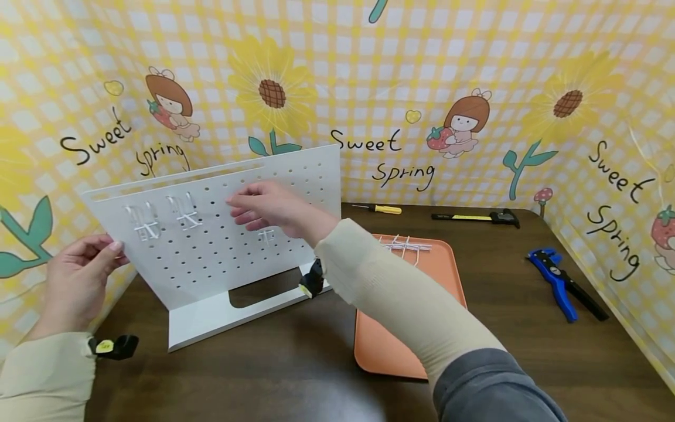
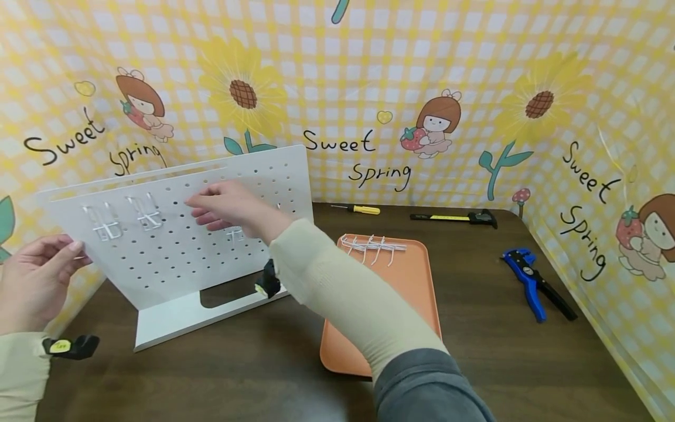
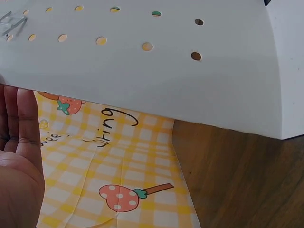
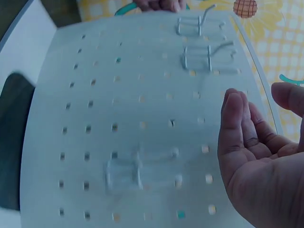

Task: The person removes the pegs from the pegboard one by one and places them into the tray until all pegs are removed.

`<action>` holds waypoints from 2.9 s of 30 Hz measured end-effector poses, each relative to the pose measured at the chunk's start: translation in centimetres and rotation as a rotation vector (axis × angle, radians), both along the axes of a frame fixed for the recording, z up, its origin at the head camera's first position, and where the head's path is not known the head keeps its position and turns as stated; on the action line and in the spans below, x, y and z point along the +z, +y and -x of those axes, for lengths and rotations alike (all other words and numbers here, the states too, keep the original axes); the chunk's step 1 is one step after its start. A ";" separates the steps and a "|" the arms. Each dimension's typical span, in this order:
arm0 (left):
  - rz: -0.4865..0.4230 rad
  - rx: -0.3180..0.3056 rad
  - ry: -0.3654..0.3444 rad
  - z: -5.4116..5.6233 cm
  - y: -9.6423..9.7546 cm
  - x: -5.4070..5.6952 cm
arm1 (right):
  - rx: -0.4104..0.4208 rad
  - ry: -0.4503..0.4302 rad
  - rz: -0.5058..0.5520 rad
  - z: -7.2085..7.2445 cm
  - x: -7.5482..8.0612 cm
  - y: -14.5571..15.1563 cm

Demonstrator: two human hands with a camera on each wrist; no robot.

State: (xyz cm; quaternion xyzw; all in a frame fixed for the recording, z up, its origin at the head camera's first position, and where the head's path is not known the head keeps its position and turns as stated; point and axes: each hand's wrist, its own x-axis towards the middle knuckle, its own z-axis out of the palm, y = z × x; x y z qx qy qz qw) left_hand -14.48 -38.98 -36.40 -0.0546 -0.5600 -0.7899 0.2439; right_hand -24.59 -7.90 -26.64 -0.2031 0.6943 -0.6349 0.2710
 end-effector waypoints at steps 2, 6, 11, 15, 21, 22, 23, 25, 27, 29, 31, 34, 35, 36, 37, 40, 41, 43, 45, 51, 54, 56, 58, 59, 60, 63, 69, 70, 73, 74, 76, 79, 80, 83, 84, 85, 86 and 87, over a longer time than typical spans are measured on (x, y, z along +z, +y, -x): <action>0.007 0.009 -0.006 0.0 0.0 0.0 | -0.008 -0.012 0.006 -0.4 -0.1 -0.9; 0.017 0.013 -0.017 0.0 0.2 0.0 | -0.012 -0.024 -0.006 -1.1 -0.4 -2.3; 0.023 -0.003 -0.027 0.3 0.6 0.2 | -0.018 -0.106 0.018 -1.5 -0.9 -3.0; 0.006 0.001 -0.005 0.7 0.9 0.4 | -0.023 -0.184 0.086 -1.6 -1.2 -3.2; -0.007 0.017 0.017 0.8 1.2 0.6 | -0.011 -0.292 0.163 -1.4 -1.5 -3.9; -0.008 0.018 0.017 0.8 1.2 0.6 | -0.012 -0.319 0.178 -1.3 -1.6 -4.1; -0.007 0.020 0.017 0.8 1.2 0.5 | -0.012 -0.344 0.193 -1.3 -1.7 -4.3; -0.006 0.022 0.017 0.8 1.2 0.5 | -0.006 -0.376 0.209 -1.4 -1.8 -4.6; -0.005 0.025 0.016 0.8 1.3 0.5 | 0.010 -0.399 0.213 -1.5 -1.9 -4.7; 0.002 0.028 0.012 0.8 1.3 0.5 | 0.029 -0.404 0.209 -1.7 -2.0 -4.5; 0.013 0.028 0.008 0.8 1.2 0.5 | 0.052 -0.386 0.196 -1.9 -2.1 -4.2; 0.009 0.031 0.003 0.7 1.2 0.5 | 0.066 -0.347 0.189 -2.1 -2.2 -3.5; 0.006 0.031 0.001 0.7 1.1 0.5 | 0.068 -0.332 0.190 -2.1 -2.2 -3.2; -0.002 0.033 -0.001 0.6 1.0 0.4 | 0.069 -0.321 0.191 -2.0 -2.3 -2.8; -0.012 0.034 -0.003 0.5 0.9 0.4 | 0.070 -0.308 0.192 -1.9 -2.3 -2.4; -0.027 0.040 -0.013 0.3 0.6 0.3 | 0.049 -0.286 0.200 -1.5 -2.6 -0.9; -0.027 0.044 -0.017 0.2 0.6 0.2 | 0.045 -0.276 0.201 -1.3 -2.7 -0.2; -0.029 0.050 -0.021 0.1 0.5 0.1 | 0.031 -0.254 0.201 -0.8 -2.9 1.3; -0.029 0.052 -0.019 0.1 0.5 0.1 | 0.005 -0.237 0.201 -0.3 -3.1 3.0; -0.033 0.053 -0.019 0.3 0.5 0.1 | -0.128 -0.198 0.186 1.0 -4.1 8.6; -0.035 0.053 -0.028 0.4 0.5 0.2 | -0.195 -0.175 0.153 1.6 -4.9 11.4; -0.039 0.045 -0.029 0.5 0.6 0.2 | -0.245 -0.161 0.124 2.0 -5.6 13.2; -0.042 0.036 -0.029 0.6 0.6 0.1 | -0.287 -0.152 0.095 2.3 -6.3 15.1; -0.043 0.033 -0.029 0.6 0.6 0.1 | -0.309 -0.147 0.078 2.5 -6.6 16.0; -0.049 0.030 -0.026 0.6 0.6 0.0 | -0.329 -0.143 0.064 2.6 -7.0 16.9; -0.043 0.040 -0.025 0.6 0.7 -0.2 | -0.372 -0.127 0.021 2.9 -7.9 19.3; -0.014 0.098 0.005 0.5 0.7 -0.5 | -0.447 -0.112 -0.041 3.2 -8.8 23.0; -0.009 0.100 0.007 0.4 0.7 -0.5 | -0.455 -0.113 -0.045 3.2 -8.9 23.5; 0.002 0.101 0.009 0.2 0.6 -0.5 | -0.476 -0.114 -0.057 3.2 -9.3 24.6; 0.003 0.098 0.007 0.2 0.6 -0.5 | -0.485 -0.113 -0.062 3.2 -9.5 25.0; 0.005 0.096 0.003 0.2 0.6 -0.5 | -0.504 -0.113 -0.070 3.3 -9.9 25.7; 0.005 0.104 -0.009 0.3 0.6 -0.4 | -0.520 -0.111 -0.082 3.3 -10.4 26.6; 0.008 0.107 -0.016 0.3 0.6 -0.4 | -0.527 -0.112 -0.088 3.3 -10.5 26.9; 0.018 0.115 -0.035 0.4 0.5 -0.4 | -0.529 -0.108 -0.119 3.1 -10.9 27.8; 0.019 0.114 -0.035 0.5 0.5 -0.4 | -0.533 -0.109 -0.132 3.0 -11.1 28.1; 0.021 0.110 -0.033 0.4 0.5 -0.4 | -0.536 -0.111 -0.138 2.9 -11.2 28.3; 0.018 0.104 -0.030 0.5 0.5 -0.4 | -0.537 -0.110 -0.142 2.8 -11.4 28.6; 0.015 0.102 -0.026 0.5 0.5 -0.4 | -0.538 -0.109 -0.150 2.7 -11.6 28.8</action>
